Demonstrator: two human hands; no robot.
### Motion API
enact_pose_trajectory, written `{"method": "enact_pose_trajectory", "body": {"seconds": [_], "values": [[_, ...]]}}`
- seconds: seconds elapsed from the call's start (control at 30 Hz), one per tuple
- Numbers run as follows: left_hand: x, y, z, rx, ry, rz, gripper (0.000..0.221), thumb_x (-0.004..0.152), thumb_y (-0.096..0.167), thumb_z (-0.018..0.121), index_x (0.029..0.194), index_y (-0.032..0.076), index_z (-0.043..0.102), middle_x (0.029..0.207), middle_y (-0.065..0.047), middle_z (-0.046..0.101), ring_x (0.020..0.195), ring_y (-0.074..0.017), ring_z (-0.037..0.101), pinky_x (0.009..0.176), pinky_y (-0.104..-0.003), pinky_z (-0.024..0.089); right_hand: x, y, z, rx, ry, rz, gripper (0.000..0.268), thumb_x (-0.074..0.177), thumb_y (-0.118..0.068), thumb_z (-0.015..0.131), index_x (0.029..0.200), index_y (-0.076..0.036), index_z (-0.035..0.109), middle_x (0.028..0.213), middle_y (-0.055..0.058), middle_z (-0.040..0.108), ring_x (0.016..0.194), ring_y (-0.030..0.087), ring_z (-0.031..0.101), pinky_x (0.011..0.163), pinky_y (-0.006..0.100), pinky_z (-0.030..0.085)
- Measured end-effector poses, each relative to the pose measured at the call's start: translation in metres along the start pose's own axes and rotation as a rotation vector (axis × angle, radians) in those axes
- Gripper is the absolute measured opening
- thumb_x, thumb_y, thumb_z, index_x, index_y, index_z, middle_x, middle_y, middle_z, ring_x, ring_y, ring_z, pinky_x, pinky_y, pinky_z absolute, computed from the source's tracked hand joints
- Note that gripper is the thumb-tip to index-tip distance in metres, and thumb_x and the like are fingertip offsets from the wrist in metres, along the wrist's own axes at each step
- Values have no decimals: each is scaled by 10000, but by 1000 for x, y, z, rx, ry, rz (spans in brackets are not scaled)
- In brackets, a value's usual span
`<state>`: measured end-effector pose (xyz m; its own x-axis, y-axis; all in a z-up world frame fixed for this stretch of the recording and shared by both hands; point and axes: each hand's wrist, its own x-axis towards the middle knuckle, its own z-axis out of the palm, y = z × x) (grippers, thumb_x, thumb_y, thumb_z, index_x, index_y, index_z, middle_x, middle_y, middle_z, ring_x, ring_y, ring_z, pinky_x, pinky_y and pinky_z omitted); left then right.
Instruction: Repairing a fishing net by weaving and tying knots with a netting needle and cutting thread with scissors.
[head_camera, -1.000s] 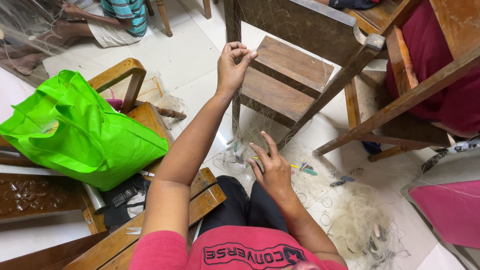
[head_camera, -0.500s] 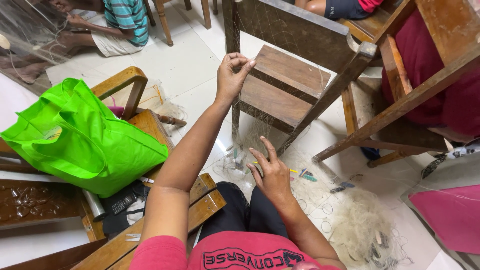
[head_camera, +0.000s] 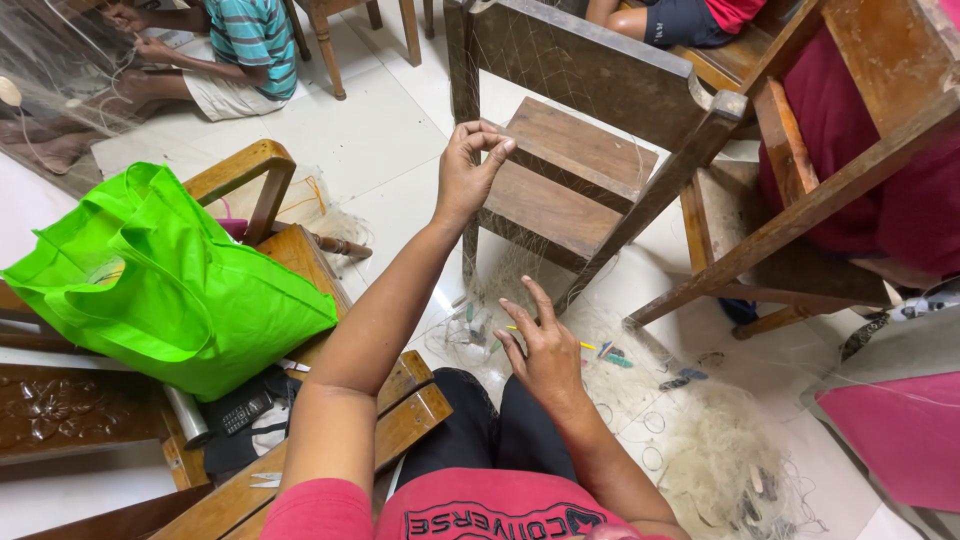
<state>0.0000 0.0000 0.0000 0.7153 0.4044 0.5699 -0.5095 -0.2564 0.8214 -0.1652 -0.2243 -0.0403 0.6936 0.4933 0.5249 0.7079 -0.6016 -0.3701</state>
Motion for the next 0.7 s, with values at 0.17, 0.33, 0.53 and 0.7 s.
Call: {"method": "enact_pose_trajectory", "body": {"seconds": [0.17,0.33,0.53,0.7], "values": [[-6,12,1,33,-1,16,166,930,263,809,980,104,804,1067,-82,614,979,-215,654,955,-370,501,2,3,-4,-8,-3,28,371,894,-323,744,1251,-239,687,1481,73,528,802,317,749,707,468,609],[-22,18,-4,39,22,14,165,933,265,806,977,106,799,1066,-81,609,969,-219,658,942,-373,510,1,7,-5,-30,-28,65,375,895,-339,739,1256,-257,683,1497,47,517,728,289,750,678,455,611],[-70,36,-33,60,-25,-7,186,945,280,803,975,96,792,1069,-91,611,996,-261,665,949,-408,510,-3,12,-7,-42,-53,96,394,891,-345,741,1274,-283,675,1517,23,505,717,272,749,672,455,609],[-147,117,-109,565,-293,50,164,911,358,780,1017,240,740,1183,-31,633,1086,-284,672,993,-497,417,-3,16,-9,-37,-57,96,385,892,-323,752,1264,-263,678,1518,29,510,722,287,746,678,462,609]]}}
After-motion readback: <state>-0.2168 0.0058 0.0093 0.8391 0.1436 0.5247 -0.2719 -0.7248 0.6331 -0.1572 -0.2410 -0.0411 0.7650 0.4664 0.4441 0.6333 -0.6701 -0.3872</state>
